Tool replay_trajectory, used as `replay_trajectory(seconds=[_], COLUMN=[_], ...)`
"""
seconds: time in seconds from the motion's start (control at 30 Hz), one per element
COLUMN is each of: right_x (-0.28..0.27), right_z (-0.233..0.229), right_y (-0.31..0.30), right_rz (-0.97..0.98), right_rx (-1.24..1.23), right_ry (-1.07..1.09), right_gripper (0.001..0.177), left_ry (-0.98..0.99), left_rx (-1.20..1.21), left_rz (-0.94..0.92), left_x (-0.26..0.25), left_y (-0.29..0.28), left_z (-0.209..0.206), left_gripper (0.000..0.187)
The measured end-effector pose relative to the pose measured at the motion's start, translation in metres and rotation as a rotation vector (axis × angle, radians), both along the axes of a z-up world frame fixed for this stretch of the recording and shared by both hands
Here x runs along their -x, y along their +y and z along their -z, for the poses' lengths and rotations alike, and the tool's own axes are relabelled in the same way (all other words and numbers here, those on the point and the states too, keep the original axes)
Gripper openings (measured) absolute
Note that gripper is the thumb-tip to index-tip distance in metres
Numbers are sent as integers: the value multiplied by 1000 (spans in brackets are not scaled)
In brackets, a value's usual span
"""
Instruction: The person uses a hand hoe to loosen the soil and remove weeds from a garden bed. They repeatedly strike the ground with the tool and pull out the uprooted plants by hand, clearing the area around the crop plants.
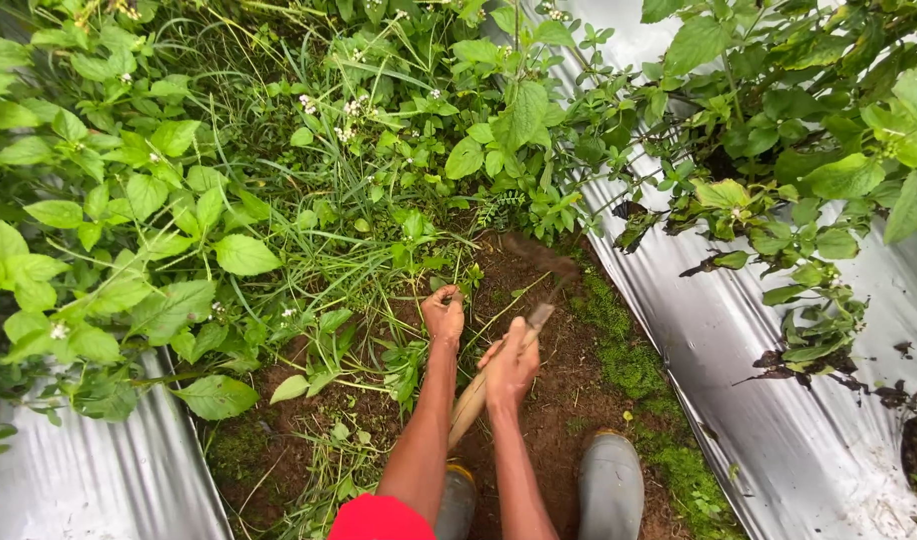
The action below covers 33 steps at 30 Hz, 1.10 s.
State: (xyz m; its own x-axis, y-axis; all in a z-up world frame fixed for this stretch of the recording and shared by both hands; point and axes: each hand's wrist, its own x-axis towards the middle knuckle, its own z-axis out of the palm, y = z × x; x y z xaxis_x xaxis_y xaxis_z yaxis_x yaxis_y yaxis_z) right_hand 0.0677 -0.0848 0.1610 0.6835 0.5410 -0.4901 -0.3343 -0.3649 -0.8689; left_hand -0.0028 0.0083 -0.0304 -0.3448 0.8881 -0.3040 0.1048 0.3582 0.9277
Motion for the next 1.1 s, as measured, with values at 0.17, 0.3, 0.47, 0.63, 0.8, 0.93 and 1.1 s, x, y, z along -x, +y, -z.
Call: replay_trajectory(seconds=[0.17, 0.3, 0.47, 0.63, 0.8, 0.93, 1.1], right_x=[-1, 24, 8, -13, -31, -41, -45], right_z=[28, 64, 9, -5, 4, 12, 7], right_y=[5, -14, -6, 9, 5, 2, 5], right_rz=[98, -72, -48, 11, 67, 50, 5], right_rx=[-129, 169, 75, -52, -71, -48, -33], right_ry=[-56, 11, 107, 125, 185, 190, 176], right_gripper=[36, 45, 42, 39, 40, 41, 43], left_ry=[4, -41, -84, 32, 219, 225, 340], left_rx=[-3, -7, -37, -81, 81, 116, 197], left_rz=[9, -40, -31, 64, 261, 301, 366], left_x=[1, 3, 8, 6, -2, -2, -1], left_y=[0, 2, -5, -11, -33, -42, -61], left_z=[-4, 16, 13, -6, -57, -63, -104], left_gripper=[13, 14, 15, 13, 15, 16, 13])
